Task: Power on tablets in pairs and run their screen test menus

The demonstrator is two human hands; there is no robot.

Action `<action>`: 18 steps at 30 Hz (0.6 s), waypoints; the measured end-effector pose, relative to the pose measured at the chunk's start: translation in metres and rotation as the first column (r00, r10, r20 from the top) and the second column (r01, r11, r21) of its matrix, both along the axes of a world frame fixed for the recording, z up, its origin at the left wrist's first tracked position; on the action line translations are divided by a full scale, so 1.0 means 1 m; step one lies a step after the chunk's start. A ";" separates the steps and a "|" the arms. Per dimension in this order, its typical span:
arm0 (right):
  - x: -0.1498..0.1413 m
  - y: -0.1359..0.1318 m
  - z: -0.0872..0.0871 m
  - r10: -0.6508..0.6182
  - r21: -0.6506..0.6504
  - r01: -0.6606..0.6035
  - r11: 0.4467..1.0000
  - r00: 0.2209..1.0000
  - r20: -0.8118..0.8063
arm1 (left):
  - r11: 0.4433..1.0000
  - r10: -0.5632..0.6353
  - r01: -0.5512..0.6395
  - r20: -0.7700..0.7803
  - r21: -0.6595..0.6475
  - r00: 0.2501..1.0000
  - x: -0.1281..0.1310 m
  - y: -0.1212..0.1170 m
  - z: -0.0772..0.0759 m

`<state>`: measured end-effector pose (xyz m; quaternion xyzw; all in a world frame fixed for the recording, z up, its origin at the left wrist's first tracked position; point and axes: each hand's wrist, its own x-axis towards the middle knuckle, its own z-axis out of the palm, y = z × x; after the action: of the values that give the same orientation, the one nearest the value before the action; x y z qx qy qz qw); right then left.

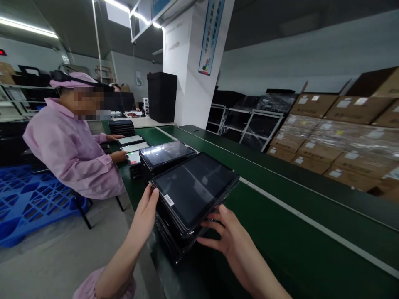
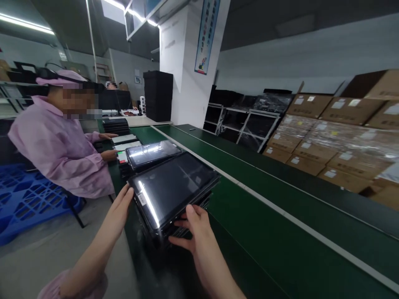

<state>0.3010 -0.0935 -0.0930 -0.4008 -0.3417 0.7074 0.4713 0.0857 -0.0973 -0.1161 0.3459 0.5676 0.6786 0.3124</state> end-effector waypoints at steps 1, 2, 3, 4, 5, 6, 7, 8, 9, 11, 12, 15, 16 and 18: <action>-0.002 0.002 -0.001 -0.001 -0.008 0.001 1.000 1.000 0.011 | 1.000 0.003 -0.003 -0.030 -0.007 1.000 0.003 -0.003 0.003; -0.003 0.004 -0.002 0.000 -0.013 0.000 1.000 1.000 0.023 | 1.000 0.006 -0.006 -0.066 -0.010 0.998 0.005 -0.004 0.006; -0.004 0.006 -0.004 0.004 -0.014 -0.003 1.000 0.999 0.038 | 1.000 0.009 -0.009 -0.100 -0.005 0.995 0.007 -0.005 0.010; -0.004 0.007 -0.005 0.008 -0.013 -0.007 1.000 0.998 0.054 | 1.000 0.010 -0.009 -0.128 0.008 0.992 0.009 -0.006 0.013; -0.004 0.008 -0.006 0.013 -0.011 -0.012 1.000 0.997 0.070 | 1.000 0.008 -0.004 -0.140 0.028 0.990 0.010 -0.006 0.016; -0.004 0.009 -0.006 0.013 -0.014 -0.012 1.000 0.997 0.082 | 0.999 0.008 0.000 -0.139 0.051 0.990 0.011 -0.006 0.018; -0.003 0.010 -0.006 0.020 -0.026 -0.018 0.999 0.996 0.086 | 0.997 0.007 0.003 -0.128 0.077 0.992 0.011 -0.006 0.020; -0.002 0.010 -0.007 0.026 -0.036 -0.023 0.999 0.997 0.078 | 0.995 -0.003 0.014 -0.112 0.098 0.994 0.012 -0.007 0.022; -0.001 0.011 -0.008 0.027 -0.042 -0.025 0.999 0.998 0.063 | 0.993 -0.023 0.034 -0.093 0.116 0.995 0.013 -0.009 0.023; 0.003 0.011 -0.014 0.016 -0.053 -0.014 0.998 0.999 0.032 | 0.984 -0.095 0.103 -0.060 0.147 0.994 0.019 -0.013 0.026; 0.005 0.012 -0.018 -0.002 -0.060 0.003 0.998 1.000 0.021 | 0.975 -0.136 0.143 -0.048 0.170 0.989 0.023 -0.016 0.027; 0.012 0.013 -0.035 -0.079 -0.077 0.079 0.994 0.997 0.004 | 0.942 -0.258 0.255 -0.018 0.220 0.966 0.048 -0.027 0.030; 0.015 0.013 -0.041 -0.105 -0.074 0.104 0.992 0.994 -0.010 | 0.938 -0.274 0.272 -0.018 0.214 0.962 0.060 -0.032 0.030; 0.022 0.011 -0.051 -0.146 -0.059 0.143 0.988 0.988 -0.044 | 0.942 -0.286 0.292 -0.058 0.165 0.956 0.083 -0.040 0.028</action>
<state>0.3234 -0.0823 -0.1438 -0.4205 -0.2804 0.6900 0.5181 0.1682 -0.1369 -0.0884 0.4624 0.4551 0.6660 0.3680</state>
